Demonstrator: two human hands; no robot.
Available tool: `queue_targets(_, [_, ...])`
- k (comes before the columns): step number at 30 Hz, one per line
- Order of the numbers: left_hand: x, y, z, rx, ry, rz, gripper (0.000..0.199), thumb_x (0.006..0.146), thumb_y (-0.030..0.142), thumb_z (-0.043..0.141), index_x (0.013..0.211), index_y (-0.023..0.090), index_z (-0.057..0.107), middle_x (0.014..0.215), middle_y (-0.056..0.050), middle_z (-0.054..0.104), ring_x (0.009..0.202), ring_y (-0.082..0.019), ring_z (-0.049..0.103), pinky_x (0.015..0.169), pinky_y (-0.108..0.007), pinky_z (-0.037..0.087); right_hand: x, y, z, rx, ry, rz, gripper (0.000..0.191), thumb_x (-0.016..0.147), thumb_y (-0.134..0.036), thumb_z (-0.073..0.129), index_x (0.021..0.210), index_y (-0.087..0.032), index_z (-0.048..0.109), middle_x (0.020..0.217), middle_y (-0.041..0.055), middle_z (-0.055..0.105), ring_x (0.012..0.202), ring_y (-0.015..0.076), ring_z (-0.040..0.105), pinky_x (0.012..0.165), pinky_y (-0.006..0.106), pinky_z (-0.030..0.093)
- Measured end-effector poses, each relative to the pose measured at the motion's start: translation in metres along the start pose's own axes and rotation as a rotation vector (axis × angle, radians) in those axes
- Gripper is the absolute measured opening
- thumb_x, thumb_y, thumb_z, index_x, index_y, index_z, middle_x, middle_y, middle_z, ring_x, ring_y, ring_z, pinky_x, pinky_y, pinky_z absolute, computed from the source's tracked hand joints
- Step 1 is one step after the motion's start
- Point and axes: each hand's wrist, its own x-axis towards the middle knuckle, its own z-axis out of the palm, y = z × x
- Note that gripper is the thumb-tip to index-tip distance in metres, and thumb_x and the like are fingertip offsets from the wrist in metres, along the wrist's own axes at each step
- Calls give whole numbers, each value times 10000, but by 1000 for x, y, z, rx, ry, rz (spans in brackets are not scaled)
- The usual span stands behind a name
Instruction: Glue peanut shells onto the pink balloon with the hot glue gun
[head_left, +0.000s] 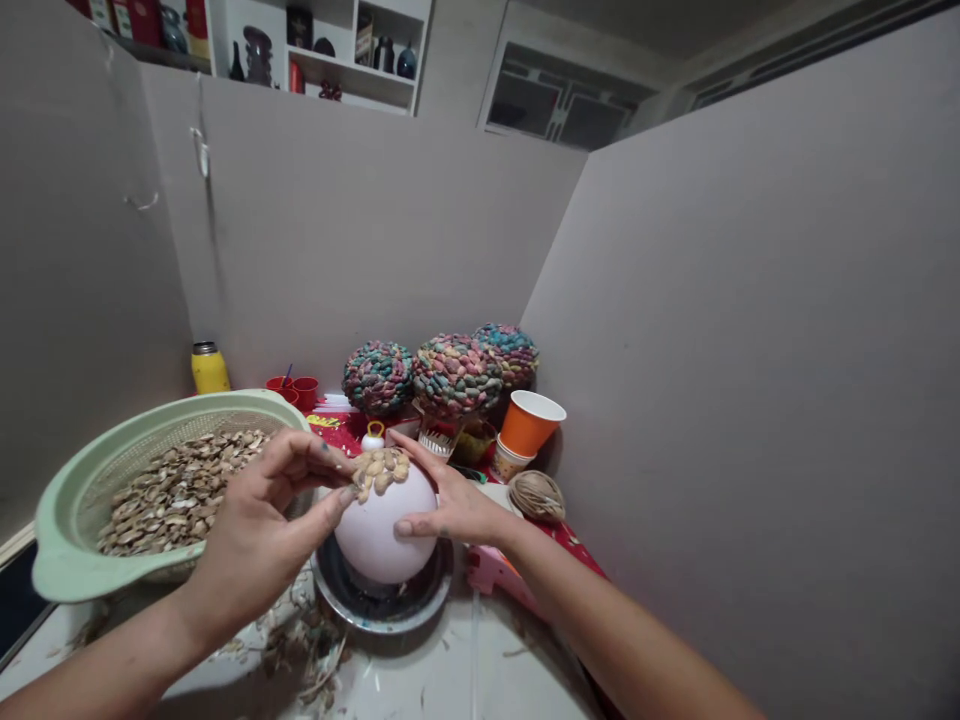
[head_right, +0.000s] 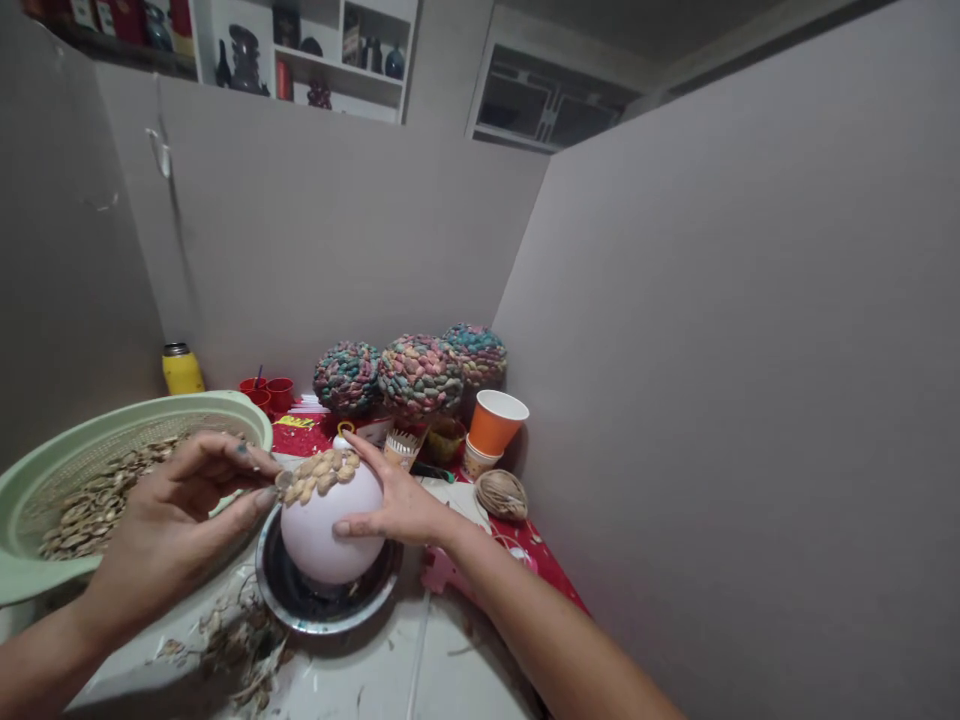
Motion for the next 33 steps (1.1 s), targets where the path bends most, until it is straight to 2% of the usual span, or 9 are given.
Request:
queue_targets(6, [-12,-16,10,415,-92,318,269,786,70,681,968,260,626,875,-18,723,824,-186,708,790,-268,548,-1,-3,7,-22,92,-15,1119,634,-477,850,1542,-224,247,1556,138,364,1409,306,365,1161,472,269])
queue_targets(10, [-13,-21,15,521,-142,458,305,801,42,636,1022,248,588,917,-36,731,831,-192,711,776,-278,548,-4,-5,12,-70,150,-43,1108,639,-470,850,1541,-230,252,1576,141,328,1428,314,334,1174,484,244])
queue_targets(13, [-11,-25,19,618,-158,544,272,829,49,596,1033,225,559,917,-44,712,815,-188,698,763,-283,546,-6,-7,17,-94,187,-54,1090,649,-451,847,1537,-223,259,1567,148,343,1419,315,350,1161,492,270])
queue_targets(20, [-6,-26,27,813,-204,621,167,905,82,520,1020,201,504,866,-44,668,787,-190,652,730,-297,532,-9,-10,22,-187,224,-81,1094,666,-460,837,1546,-205,239,1548,167,367,1410,315,365,1153,497,298])
queue_targets(24, [-7,-29,29,885,-239,591,120,921,86,507,948,201,492,817,-35,633,738,-191,613,673,-295,506,-10,-12,23,-200,224,-78,1061,678,-436,825,1541,-197,255,1537,181,385,1404,324,377,1145,525,306])
queue_targets(33, [-10,-28,31,1034,-298,638,103,931,86,505,986,173,512,918,-99,646,831,-235,611,727,-334,508,-11,-8,24,-193,257,-89,1047,682,-425,821,1541,-224,258,1536,163,394,1402,328,382,1132,535,326])
